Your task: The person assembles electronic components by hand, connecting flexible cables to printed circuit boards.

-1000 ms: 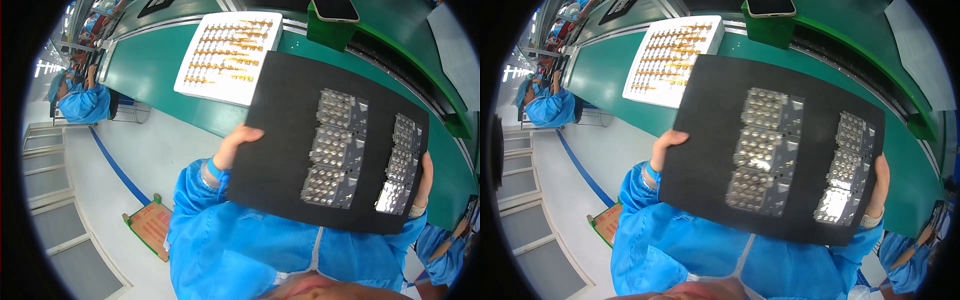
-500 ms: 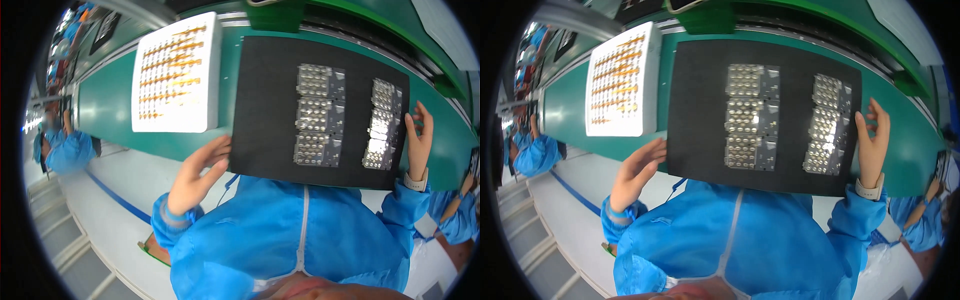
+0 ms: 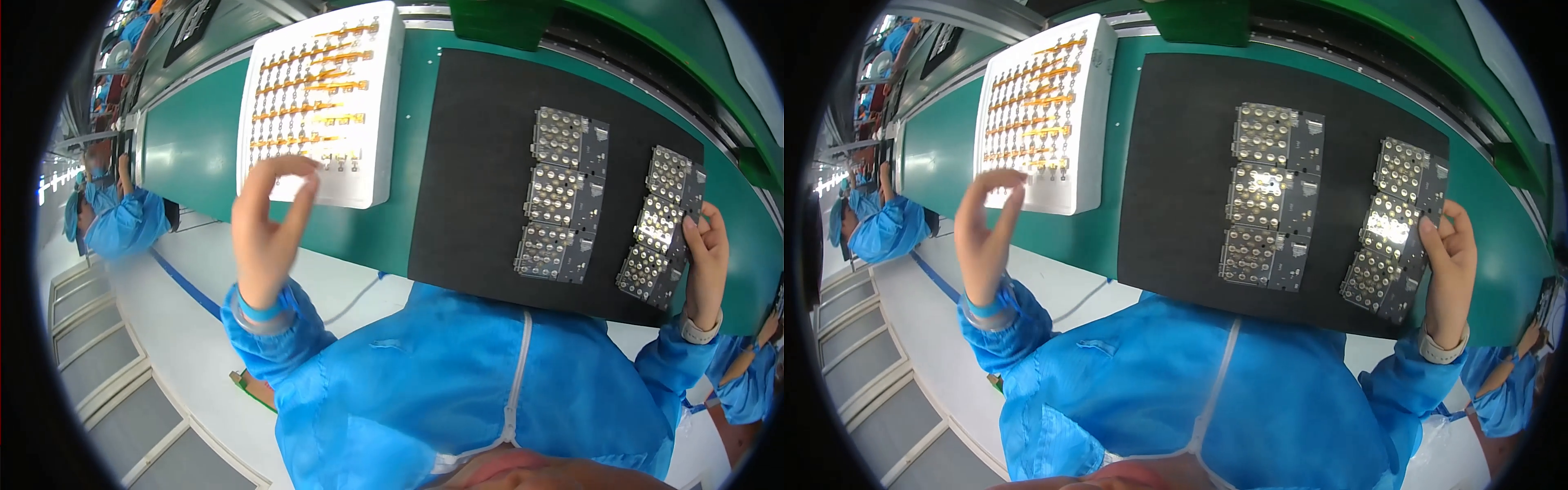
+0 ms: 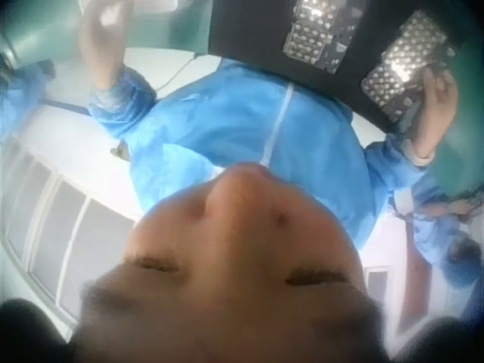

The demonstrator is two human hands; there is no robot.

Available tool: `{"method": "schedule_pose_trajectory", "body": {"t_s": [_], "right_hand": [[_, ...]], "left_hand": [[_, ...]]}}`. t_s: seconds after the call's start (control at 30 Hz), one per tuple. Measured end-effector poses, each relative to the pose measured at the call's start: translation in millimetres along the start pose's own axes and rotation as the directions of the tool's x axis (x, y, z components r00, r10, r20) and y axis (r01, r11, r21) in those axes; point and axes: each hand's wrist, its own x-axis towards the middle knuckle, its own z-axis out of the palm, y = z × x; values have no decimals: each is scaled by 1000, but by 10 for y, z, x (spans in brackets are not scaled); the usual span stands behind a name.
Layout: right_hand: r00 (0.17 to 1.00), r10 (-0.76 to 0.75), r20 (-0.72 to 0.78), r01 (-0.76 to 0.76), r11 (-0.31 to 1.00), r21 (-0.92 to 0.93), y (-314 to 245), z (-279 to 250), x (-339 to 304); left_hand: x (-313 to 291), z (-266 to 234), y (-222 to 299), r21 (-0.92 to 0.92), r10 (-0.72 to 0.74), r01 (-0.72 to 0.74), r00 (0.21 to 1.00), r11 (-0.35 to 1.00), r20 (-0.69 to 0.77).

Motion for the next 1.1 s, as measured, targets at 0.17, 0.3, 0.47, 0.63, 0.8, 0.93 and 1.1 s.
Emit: {"method": "schedule_pose_trajectory", "body": {"t_s": [0.17, 0.3, 0.47, 0.63, 0.8, 0.93, 1.1], "right_hand": [[995, 71, 72, -79, 991, 108, -33, 88, 8], [1000, -5, -26, 5, 1000, -29, 81, 129, -3], [985, -150, -89, 111, 931, -347, 135, -42, 36], [945, -294, -144, 225, 902, -368, 53, 11, -29], [948, -305, -86, 253, 891, -376, 9, 71, -102], [890, -453, 50, 432, 804, -409, -195, 220, -208], [454, -689, 566, 888, 404, -220, -717, 542, -342]], "left_hand": [[241, -109, -318, 226, 46, -69, 993, 972, 106], [337, -49, -397, 236, 78, -133, 971, 963, 226], [355, -85, -473, 159, 24, -69, 962, 985, 272], [350, -59, -386, 46, -65, 55, 957, 997, 281], [344, -12, -314, 38, -165, 160, 955, 986, 246], [355, 83, -326, 19, -211, 212, 957, 977, 199], [260, 13, -436, -43, -199, 206, 971, 978, 133]]}}
